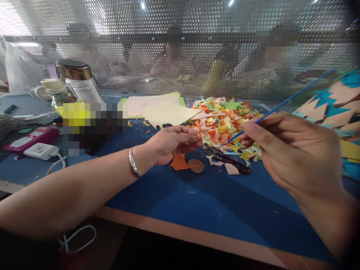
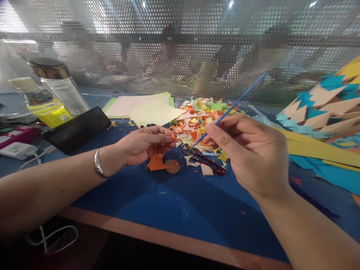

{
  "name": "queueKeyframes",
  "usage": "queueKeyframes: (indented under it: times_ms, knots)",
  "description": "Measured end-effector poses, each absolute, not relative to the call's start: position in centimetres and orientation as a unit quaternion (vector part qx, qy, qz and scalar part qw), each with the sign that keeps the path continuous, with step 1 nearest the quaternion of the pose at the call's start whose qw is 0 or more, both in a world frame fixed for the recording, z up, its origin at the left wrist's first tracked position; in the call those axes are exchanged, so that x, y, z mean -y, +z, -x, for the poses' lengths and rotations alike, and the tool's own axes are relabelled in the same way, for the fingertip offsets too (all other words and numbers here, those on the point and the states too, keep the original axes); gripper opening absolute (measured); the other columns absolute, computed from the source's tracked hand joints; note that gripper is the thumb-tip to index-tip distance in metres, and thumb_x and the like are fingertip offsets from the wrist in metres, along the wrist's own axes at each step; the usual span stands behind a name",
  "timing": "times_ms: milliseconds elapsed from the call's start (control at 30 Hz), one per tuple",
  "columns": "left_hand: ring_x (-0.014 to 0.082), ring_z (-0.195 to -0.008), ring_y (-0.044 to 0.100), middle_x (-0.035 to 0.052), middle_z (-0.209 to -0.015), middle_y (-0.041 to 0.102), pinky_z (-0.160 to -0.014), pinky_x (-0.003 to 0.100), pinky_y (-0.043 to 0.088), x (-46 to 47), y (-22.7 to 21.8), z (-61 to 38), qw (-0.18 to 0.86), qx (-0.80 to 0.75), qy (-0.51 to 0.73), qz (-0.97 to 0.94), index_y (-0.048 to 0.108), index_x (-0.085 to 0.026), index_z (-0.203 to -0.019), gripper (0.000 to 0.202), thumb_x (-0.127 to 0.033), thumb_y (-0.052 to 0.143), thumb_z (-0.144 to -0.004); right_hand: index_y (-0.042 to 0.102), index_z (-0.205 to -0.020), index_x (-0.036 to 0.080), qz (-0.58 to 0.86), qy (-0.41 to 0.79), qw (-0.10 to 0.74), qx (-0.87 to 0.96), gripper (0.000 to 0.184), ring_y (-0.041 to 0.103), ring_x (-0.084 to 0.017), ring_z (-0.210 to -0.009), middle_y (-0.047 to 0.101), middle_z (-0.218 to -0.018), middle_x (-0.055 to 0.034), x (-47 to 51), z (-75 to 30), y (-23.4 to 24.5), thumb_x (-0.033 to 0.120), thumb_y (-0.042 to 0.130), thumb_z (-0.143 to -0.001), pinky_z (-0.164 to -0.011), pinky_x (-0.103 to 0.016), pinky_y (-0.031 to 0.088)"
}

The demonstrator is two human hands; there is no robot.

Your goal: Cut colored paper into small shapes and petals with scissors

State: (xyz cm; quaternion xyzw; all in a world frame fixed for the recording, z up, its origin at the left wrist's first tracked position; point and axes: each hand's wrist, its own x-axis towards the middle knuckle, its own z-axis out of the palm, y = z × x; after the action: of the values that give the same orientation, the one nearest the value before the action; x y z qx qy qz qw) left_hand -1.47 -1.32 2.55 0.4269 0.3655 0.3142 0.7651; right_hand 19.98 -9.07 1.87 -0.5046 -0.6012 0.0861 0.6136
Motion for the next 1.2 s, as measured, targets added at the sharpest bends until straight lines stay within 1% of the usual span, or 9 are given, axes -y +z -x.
queueKeyframes:
  times_ms: [100, 267, 400, 567, 667, 800, 1067, 1133, 1200]
  knots:
    - [0.0083, -0.070, 0.071, 0.0038, -0.076, 0.073, -0.071, 0.020, 0.053, 1.2, 2.3, 1.4, 0.767, -0.359, 0.308, -0.434, 0.067, -0.012, -0.081, 0.014, -0.001, 0.069, -0.089, 0.081, -0.083, 0.024, 0.460, 0.105, 0.655, 0.591, 0.010, 0.068, -0.015, -0.059, 0.073, -0.072, -0.0022, 9.4, -19.4, 2.0, 0.032, 0.086, -0.081, -0.057, -0.029, 0.059]
    - [0.0090, -0.072, 0.071, 0.0036, -0.077, 0.073, -0.076, 0.023, 0.054, 1.3, 2.3, 1.3, 0.760, -0.371, 0.313, -0.431, 0.066, -0.012, -0.081, 0.014, 0.000, 0.068, -0.089, 0.083, -0.089, 0.025, 0.465, 0.057, 0.644, 0.604, 0.008, 0.070, -0.016, -0.060, 0.077, -0.077, -0.0022, 9.9, -18.9, 2.0, 0.026, 0.084, -0.082, -0.055, -0.029, 0.061]
    - [0.0097, -0.069, 0.070, 0.0022, -0.074, 0.071, -0.076, 0.025, 0.054, 1.7, 2.7, 1.1, 0.752, -0.381, 0.325, -0.429, 0.064, -0.012, -0.079, 0.017, 0.002, 0.068, -0.088, 0.083, -0.090, 0.025, 0.480, 0.042, 0.614, 0.625, 0.007, 0.069, -0.014, -0.059, 0.079, -0.082, -0.0018, 10.2, -18.7, 2.2, 0.025, 0.082, -0.083, -0.055, -0.026, 0.061]
    - [0.0105, -0.066, 0.071, 0.0030, -0.071, 0.071, -0.073, 0.025, 0.055, 2.2, 2.9, 0.9, 0.741, -0.382, 0.334, -0.439, 0.062, -0.012, -0.080, 0.019, 0.004, 0.063, -0.091, 0.081, -0.082, 0.025, 0.496, 0.028, 0.592, 0.635, 0.002, 0.068, -0.012, -0.054, 0.078, -0.074, 0.0007, 10.5, -18.0, 2.9, 0.025, 0.080, -0.081, -0.053, -0.023, 0.060]
    - [0.0110, -0.066, 0.071, 0.0030, -0.071, 0.072, -0.075, 0.027, 0.056, 2.3, 2.9, 0.8, 0.738, -0.379, 0.336, -0.445, 0.061, -0.012, -0.080, 0.019, 0.003, 0.063, -0.091, 0.081, -0.082, 0.025, 0.507, 0.029, 0.583, 0.635, 0.003, 0.069, -0.013, -0.054, 0.078, -0.072, 0.0006, 10.5, -18.0, 3.1, 0.026, 0.080, -0.080, -0.051, -0.023, 0.059]
    - [0.0115, -0.068, 0.071, 0.0031, -0.071, 0.072, -0.078, 0.029, 0.057, 2.2, 2.8, 0.8, 0.737, -0.378, 0.334, -0.451, 0.061, -0.013, -0.080, 0.018, 0.002, 0.065, -0.090, 0.081, -0.083, 0.024, 0.507, 0.028, 0.580, 0.637, 0.003, 0.068, -0.012, -0.053, 0.078, -0.072, 0.0009, 10.4, -18.0, 3.0, 0.026, 0.079, -0.081, -0.051, -0.022, 0.058]
    - [0.0106, -0.066, 0.072, 0.0035, -0.070, 0.072, -0.071, 0.024, 0.056, 2.3, 2.8, 0.8, 0.743, -0.375, 0.333, -0.444, 0.062, -0.012, -0.080, 0.019, 0.003, 0.064, -0.091, 0.080, -0.082, 0.025, 0.501, 0.013, 0.579, 0.644, 0.002, 0.067, -0.009, -0.052, 0.078, -0.071, 0.0031, 10.2, -18.1, 2.9, 0.026, 0.078, -0.082, -0.051, -0.019, 0.058]
    - [0.0104, -0.065, 0.072, 0.0038, -0.069, 0.072, -0.070, 0.023, 0.056, 2.3, 2.9, 0.8, 0.743, -0.382, 0.331, -0.439, 0.062, -0.012, -0.079, 0.021, 0.004, 0.061, -0.092, 0.080, -0.084, 0.026, 0.496, 0.015, 0.583, 0.644, 0.003, 0.067, -0.008, -0.051, 0.077, -0.071, 0.0041, 10.2, -18.1, 2.8, 0.026, 0.078, -0.082, -0.051, -0.017, 0.057]
    - [0.0101, -0.065, 0.071, 0.0041, -0.069, 0.072, -0.071, 0.023, 0.057, 2.4, 3.0, 0.8, 0.743, -0.387, 0.328, -0.436, 0.061, -0.012, -0.078, 0.022, 0.005, 0.059, -0.092, 0.080, -0.081, 0.026, 0.496, 0.015, 0.582, 0.644, 0.002, 0.066, -0.008, -0.051, 0.078, -0.073, 0.0042, 10.3, -18.1, 2.8, 0.025, 0.078, -0.081, -0.051, -0.017, 0.057]
